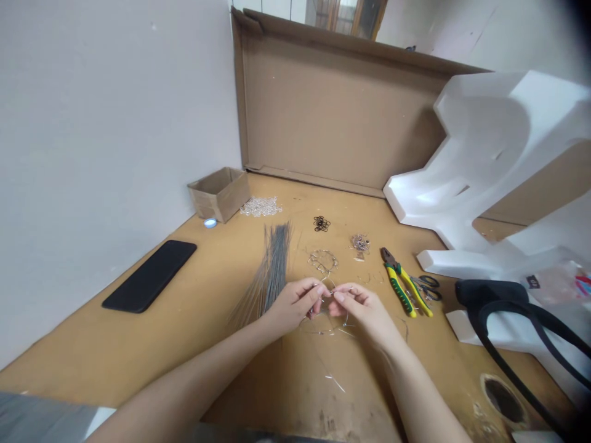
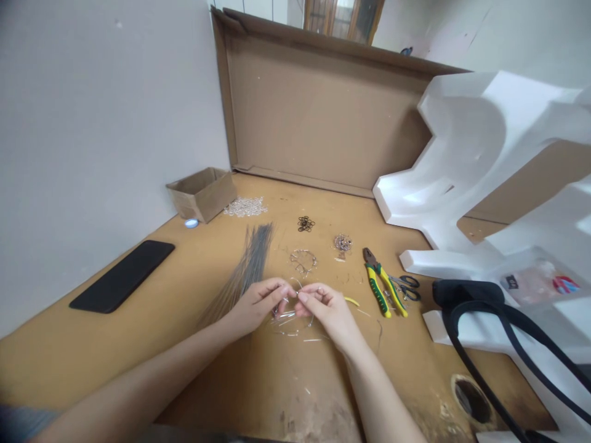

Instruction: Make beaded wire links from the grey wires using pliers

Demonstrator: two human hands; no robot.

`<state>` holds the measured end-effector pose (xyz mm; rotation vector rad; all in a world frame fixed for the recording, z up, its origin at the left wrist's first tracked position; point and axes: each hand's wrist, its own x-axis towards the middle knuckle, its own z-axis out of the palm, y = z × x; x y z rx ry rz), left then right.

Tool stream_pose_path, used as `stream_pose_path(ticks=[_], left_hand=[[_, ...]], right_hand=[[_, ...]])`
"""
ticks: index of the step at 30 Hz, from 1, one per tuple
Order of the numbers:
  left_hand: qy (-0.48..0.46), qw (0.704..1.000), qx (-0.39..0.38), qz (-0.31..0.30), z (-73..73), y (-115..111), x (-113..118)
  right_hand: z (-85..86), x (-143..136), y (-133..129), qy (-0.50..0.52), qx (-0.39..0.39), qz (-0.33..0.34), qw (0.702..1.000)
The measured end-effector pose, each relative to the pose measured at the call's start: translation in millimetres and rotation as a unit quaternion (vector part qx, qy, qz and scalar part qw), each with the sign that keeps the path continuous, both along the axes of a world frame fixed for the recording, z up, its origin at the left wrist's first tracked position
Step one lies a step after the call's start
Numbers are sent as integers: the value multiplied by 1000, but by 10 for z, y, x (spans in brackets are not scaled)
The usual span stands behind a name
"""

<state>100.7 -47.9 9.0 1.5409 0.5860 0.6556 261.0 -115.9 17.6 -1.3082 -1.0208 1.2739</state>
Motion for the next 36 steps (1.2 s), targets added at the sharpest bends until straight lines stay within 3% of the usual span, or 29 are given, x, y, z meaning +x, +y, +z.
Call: stream_pose_path(ticks=[7,11,20,28,36], left_hand=[[-50,995,-83,-36,4,46,18],[-66,994,-86,-34,23,75,-1],[-62,995,-50,58,18,65,7],[-59,993,-74,66,88,80,-22],[-66,990,-122,17,61,138,-55]], right_hand=[[17,26,-23,-31,-18,-6,999],[50,61,-36,-31,-6,-16,999],[82,86,-35,-54,2,-22,998],[105,88,-44,-52,0,-22,998],[104,77,-30,-69,-21,-17,997]])
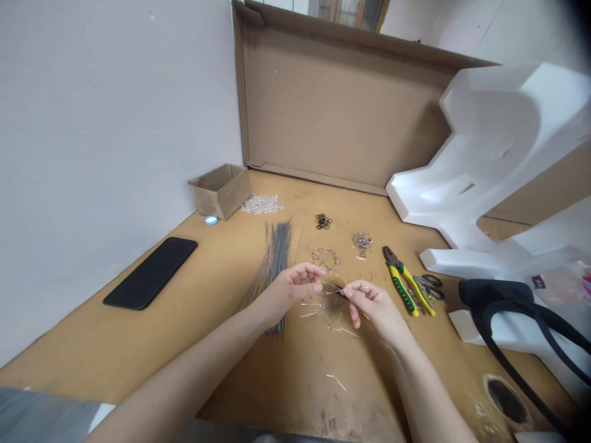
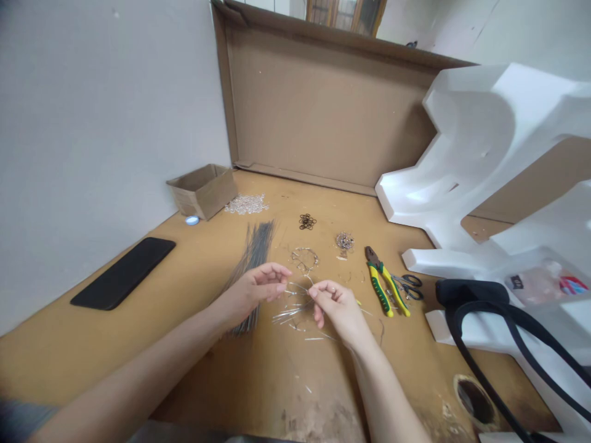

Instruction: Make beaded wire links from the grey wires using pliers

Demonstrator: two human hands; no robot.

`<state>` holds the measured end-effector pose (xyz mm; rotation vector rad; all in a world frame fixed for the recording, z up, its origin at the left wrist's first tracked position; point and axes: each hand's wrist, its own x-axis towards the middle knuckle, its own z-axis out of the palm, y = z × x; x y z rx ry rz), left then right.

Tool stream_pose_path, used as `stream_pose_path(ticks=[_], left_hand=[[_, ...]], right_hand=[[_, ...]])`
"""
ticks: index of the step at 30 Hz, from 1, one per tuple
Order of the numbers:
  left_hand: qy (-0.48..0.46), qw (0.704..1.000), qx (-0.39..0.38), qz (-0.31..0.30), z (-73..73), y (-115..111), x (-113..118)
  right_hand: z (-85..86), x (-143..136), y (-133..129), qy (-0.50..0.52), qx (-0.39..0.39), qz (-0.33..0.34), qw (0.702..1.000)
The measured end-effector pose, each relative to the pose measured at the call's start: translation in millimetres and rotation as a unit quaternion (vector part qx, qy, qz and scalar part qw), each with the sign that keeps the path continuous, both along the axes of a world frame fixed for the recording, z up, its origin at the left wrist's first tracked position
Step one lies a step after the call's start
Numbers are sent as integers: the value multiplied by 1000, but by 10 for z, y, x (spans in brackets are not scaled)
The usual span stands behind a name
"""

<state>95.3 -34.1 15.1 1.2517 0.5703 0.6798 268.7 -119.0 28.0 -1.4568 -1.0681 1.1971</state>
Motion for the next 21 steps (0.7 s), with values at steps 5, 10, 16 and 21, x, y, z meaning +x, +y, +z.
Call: stream_pose_path(ticks=[5,10,16,21], left_hand=[[92,994,41,-30,12,-4,-1],[177,978,103,-44,23,-30,-5],[185,974,132,-24,34,-54,5],[171,968,181,-24,7,-46,-7]], right_hand=[[-12,-3,7,-23,-8,-2,1000],[-1,-15,12,-55,-23,0,998],[4,-8,-1,-65,-18,2,998],[10,-1,-5,-65,-15,-1,998]])
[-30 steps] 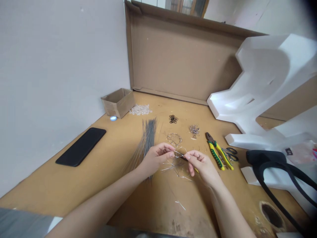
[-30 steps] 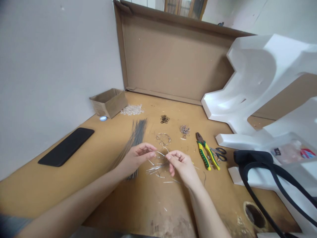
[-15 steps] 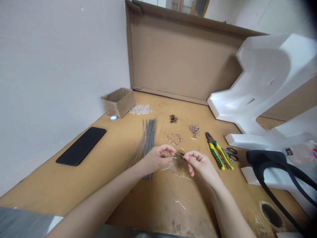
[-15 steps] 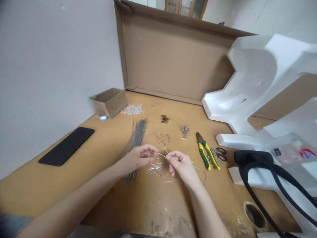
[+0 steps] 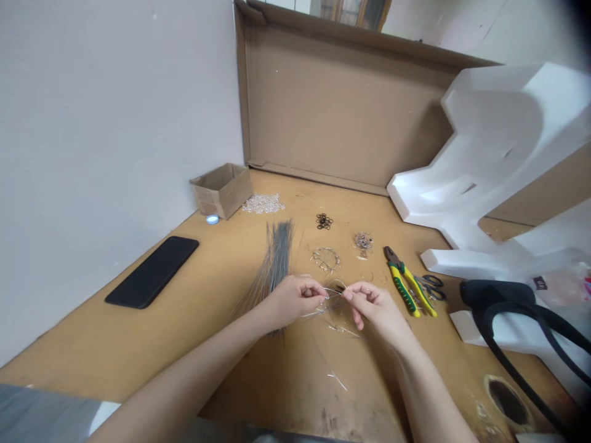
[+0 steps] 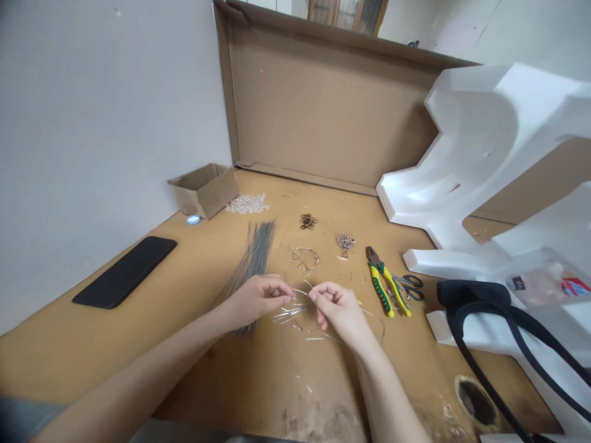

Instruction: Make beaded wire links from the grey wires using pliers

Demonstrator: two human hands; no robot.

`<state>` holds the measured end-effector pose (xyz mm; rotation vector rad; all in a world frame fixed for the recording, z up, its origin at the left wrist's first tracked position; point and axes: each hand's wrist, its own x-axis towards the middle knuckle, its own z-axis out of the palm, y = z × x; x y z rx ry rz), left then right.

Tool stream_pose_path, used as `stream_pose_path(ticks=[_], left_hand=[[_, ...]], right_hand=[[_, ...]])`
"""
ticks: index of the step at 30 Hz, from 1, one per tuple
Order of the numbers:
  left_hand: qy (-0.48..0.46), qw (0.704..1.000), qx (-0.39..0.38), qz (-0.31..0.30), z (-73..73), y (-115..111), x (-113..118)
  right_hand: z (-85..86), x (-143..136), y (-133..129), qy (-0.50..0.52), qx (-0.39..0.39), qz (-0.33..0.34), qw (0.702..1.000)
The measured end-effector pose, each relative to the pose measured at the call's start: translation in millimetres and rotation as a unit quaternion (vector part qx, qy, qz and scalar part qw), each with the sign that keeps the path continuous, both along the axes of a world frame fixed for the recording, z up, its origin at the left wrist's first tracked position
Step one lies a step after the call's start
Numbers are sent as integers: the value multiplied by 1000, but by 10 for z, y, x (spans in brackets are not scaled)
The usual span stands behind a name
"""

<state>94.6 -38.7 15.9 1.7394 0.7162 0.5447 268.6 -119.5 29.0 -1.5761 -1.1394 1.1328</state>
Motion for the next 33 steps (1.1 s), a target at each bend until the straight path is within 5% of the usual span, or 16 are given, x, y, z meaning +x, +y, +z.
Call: stream_pose_path(ticks=[16,33], left_hand=[[30,987,157,-13,39,-4,-18],[59,977,204,-28,83,-39,-24]], right_hand=[[-26,16,-17,-10,10,0,1000],[-30,-5,-26,-13,16,-3,1000]])
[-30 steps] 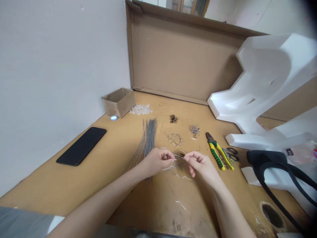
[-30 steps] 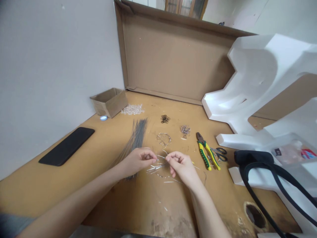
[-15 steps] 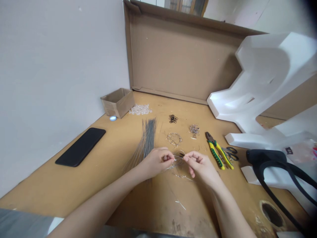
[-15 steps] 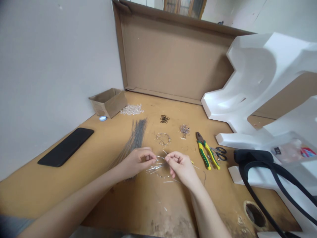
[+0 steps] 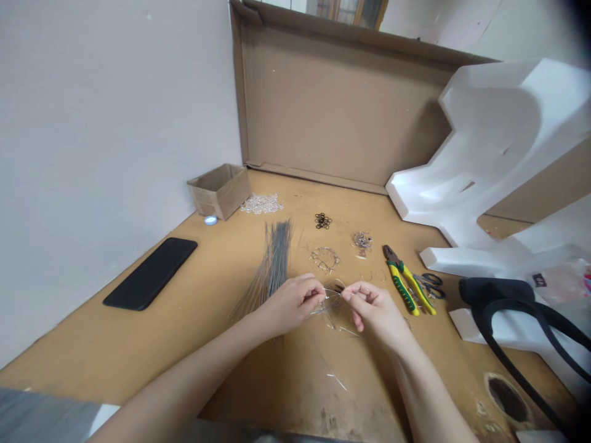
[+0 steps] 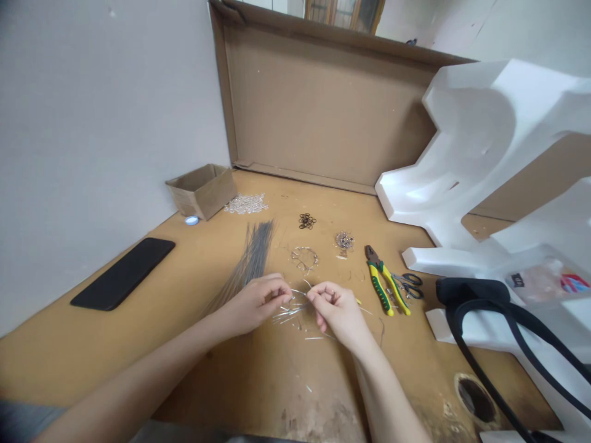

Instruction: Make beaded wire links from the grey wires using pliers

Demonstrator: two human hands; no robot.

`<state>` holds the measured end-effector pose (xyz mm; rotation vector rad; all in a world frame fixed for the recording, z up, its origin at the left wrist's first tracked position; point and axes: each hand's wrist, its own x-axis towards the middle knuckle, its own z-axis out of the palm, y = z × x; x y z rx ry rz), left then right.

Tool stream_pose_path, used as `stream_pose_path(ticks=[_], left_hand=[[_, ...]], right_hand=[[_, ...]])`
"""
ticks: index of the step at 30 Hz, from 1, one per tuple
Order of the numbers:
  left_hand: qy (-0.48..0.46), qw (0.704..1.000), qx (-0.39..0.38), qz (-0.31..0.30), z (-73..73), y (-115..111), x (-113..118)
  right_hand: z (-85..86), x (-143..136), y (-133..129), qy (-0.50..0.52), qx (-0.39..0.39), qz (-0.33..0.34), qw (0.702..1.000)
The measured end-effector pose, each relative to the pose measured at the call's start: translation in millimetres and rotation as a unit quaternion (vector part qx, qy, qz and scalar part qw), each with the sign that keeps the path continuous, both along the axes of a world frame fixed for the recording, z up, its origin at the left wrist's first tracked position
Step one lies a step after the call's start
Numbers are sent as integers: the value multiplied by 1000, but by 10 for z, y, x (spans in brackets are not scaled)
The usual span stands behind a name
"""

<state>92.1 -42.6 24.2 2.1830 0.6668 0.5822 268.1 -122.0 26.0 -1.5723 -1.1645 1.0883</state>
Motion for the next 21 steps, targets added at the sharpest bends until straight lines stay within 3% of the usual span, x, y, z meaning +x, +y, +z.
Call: stream_pose_path(ticks=[6,21], left_hand=[[34,999,23,-4,15,-5,4],[9,998,58,2,-16,-14,5]], right_hand=[[0,8,5,-7,-10,-3,1000],[12,-20,-12,-21,0,4,1000]])
